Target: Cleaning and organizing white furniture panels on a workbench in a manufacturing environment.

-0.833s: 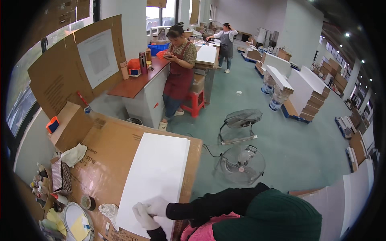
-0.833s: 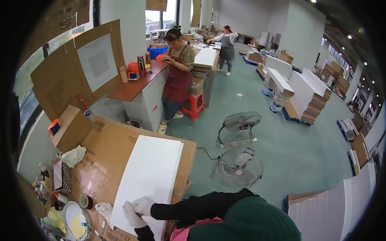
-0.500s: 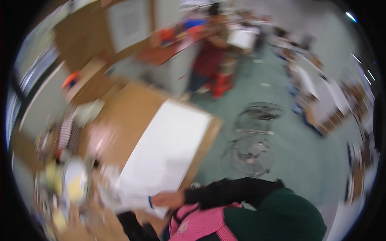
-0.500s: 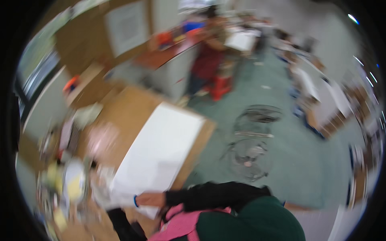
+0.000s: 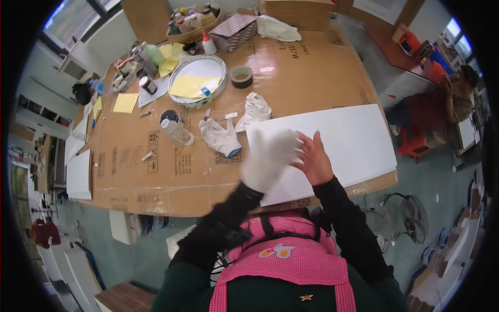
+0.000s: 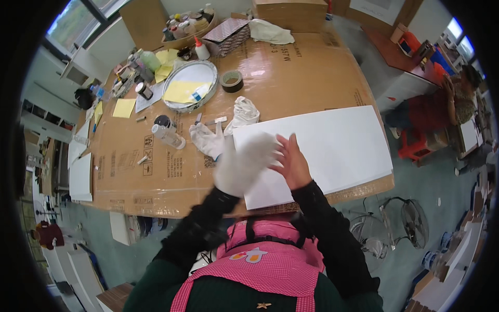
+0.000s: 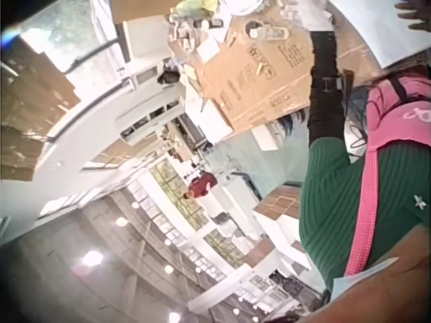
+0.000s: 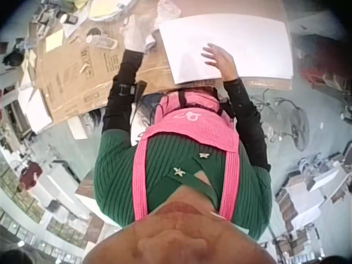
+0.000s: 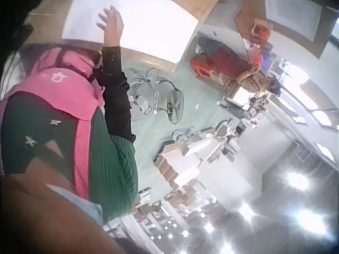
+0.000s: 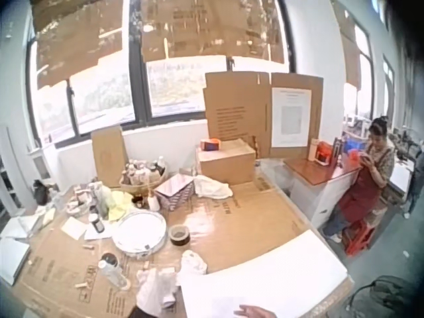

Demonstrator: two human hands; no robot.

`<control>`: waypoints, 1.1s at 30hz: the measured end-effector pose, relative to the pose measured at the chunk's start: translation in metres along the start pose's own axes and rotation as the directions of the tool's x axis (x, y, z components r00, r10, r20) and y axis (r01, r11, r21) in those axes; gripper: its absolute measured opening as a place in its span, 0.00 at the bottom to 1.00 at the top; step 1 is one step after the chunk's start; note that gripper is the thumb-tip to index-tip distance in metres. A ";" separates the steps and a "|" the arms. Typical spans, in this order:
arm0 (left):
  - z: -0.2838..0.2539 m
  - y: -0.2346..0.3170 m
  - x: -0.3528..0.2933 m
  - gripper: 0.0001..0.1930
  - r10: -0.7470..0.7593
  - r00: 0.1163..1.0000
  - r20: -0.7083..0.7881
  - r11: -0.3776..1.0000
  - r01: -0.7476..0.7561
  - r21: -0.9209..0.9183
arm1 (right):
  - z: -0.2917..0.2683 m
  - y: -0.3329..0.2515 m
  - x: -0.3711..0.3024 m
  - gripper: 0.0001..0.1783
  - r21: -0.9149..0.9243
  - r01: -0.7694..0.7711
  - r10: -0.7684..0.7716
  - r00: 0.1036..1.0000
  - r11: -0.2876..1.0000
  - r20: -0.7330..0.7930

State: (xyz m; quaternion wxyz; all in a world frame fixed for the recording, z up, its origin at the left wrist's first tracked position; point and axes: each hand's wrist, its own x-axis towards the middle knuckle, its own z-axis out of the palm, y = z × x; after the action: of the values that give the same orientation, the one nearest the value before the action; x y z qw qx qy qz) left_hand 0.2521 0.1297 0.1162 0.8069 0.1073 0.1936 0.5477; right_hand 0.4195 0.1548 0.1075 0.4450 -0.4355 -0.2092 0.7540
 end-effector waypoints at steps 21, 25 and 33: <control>-0.043 -0.009 -0.099 0.35 0.053 0.985 0.162 0.750 -0.146 0.645 | 0.023 -0.010 0.141 0.25 -0.145 0.459 -0.480 0.810 0.877 -0.338; -0.077 0.010 -0.107 0.38 0.248 0.967 -0.050 0.908 -0.215 0.360 | 0.107 0.028 0.151 0.27 -0.534 0.454 -0.568 0.821 0.713 -0.060; -0.161 0.044 -0.105 0.19 0.222 0.483 -0.847 0.974 -0.075 0.212 | 0.086 0.060 0.180 0.18 -0.783 0.215 -0.236 0.968 0.584 0.089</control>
State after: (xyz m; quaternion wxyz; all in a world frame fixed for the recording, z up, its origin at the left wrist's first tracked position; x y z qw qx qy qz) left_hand 0.1115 0.0429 0.0080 0.5399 -0.1066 0.6012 0.5794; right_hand 0.2769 0.2836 0.0261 0.3030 -0.5653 -0.5663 0.5176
